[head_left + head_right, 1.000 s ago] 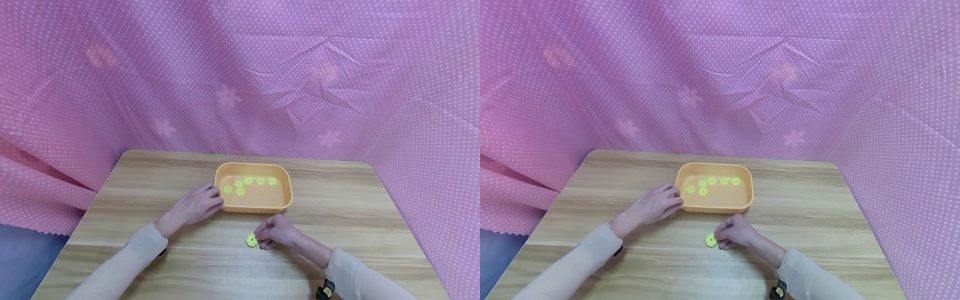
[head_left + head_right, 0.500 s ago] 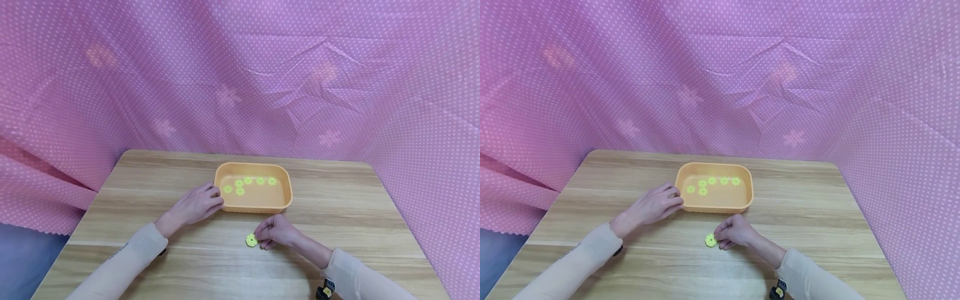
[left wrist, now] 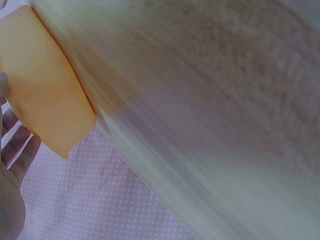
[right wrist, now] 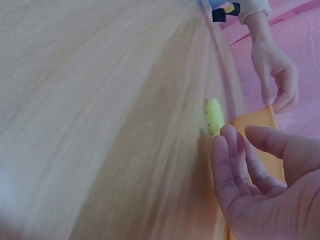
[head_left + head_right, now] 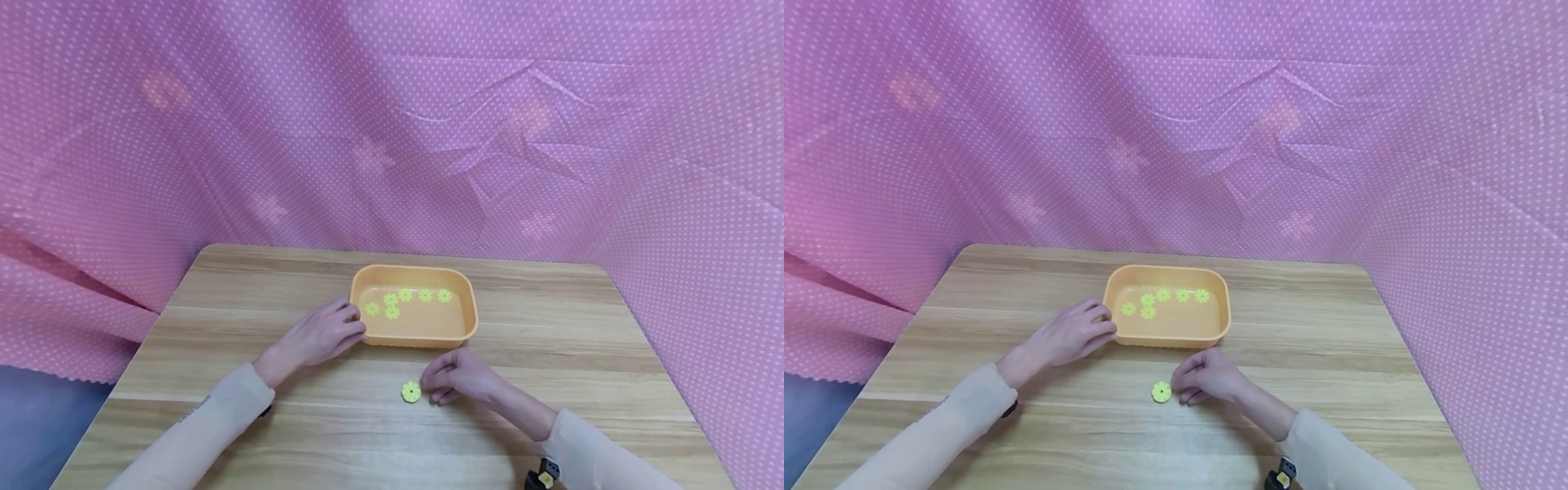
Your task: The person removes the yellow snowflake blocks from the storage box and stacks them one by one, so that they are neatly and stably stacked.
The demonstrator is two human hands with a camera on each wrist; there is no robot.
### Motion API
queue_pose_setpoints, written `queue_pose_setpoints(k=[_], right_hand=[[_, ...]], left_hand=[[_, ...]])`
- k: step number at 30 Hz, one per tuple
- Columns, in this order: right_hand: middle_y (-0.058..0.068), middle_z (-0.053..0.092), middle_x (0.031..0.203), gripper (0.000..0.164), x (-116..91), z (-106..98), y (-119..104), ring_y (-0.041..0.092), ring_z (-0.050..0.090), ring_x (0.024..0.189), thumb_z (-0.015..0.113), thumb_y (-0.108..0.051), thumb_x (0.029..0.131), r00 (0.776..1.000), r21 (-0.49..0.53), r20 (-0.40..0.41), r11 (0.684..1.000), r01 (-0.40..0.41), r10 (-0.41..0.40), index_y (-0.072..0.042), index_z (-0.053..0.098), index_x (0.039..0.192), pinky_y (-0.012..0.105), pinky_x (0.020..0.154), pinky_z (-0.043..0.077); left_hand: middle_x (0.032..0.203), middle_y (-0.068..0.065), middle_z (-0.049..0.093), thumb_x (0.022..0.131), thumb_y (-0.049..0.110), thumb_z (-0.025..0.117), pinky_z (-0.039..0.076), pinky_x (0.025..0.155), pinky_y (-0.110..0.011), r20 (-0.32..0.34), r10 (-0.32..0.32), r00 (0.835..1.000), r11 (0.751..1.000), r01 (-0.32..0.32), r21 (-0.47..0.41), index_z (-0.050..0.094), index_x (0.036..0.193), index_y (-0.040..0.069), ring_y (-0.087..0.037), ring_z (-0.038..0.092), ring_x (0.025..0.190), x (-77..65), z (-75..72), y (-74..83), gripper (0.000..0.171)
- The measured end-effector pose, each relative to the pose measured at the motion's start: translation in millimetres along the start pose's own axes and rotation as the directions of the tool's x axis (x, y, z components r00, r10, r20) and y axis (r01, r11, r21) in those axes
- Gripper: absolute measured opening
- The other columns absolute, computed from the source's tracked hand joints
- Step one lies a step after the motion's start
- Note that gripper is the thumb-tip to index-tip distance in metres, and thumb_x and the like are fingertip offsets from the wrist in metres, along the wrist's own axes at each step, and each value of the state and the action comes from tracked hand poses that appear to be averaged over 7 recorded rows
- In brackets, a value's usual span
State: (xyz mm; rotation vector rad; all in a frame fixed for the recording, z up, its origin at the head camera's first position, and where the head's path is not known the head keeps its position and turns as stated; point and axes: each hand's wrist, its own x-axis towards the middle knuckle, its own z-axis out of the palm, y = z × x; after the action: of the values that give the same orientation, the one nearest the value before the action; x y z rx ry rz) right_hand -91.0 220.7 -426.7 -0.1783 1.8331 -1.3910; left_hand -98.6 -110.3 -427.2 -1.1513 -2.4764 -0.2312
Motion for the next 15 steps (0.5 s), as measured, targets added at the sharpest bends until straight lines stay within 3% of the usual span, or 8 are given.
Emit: queue_pose_setpoints(k=[15], right_hand=[[0.023, 0.079, 0.103, 0.03, -27, -20, -16, 0.015, 0.075, 0.073, 0.074, -0.008, 0.095, 0.999, -0.01, 0.004, 0.999, 0.04, -0.04, 0.012, 0.069, 0.117, 0.039, 0.078, 0.067]], left_hand=[[0.098, 0.001, 0.068, 0.094, 0.023, 0.08, 0.056, 0.076, -0.028, -0.005, -0.011, 1.0, 1.0, 0.011, 0.006, 0.073, 0.092, 0.019, -0.018, 0.06, 0.093, -0.4, -1.4, 12.2, 0.009]])
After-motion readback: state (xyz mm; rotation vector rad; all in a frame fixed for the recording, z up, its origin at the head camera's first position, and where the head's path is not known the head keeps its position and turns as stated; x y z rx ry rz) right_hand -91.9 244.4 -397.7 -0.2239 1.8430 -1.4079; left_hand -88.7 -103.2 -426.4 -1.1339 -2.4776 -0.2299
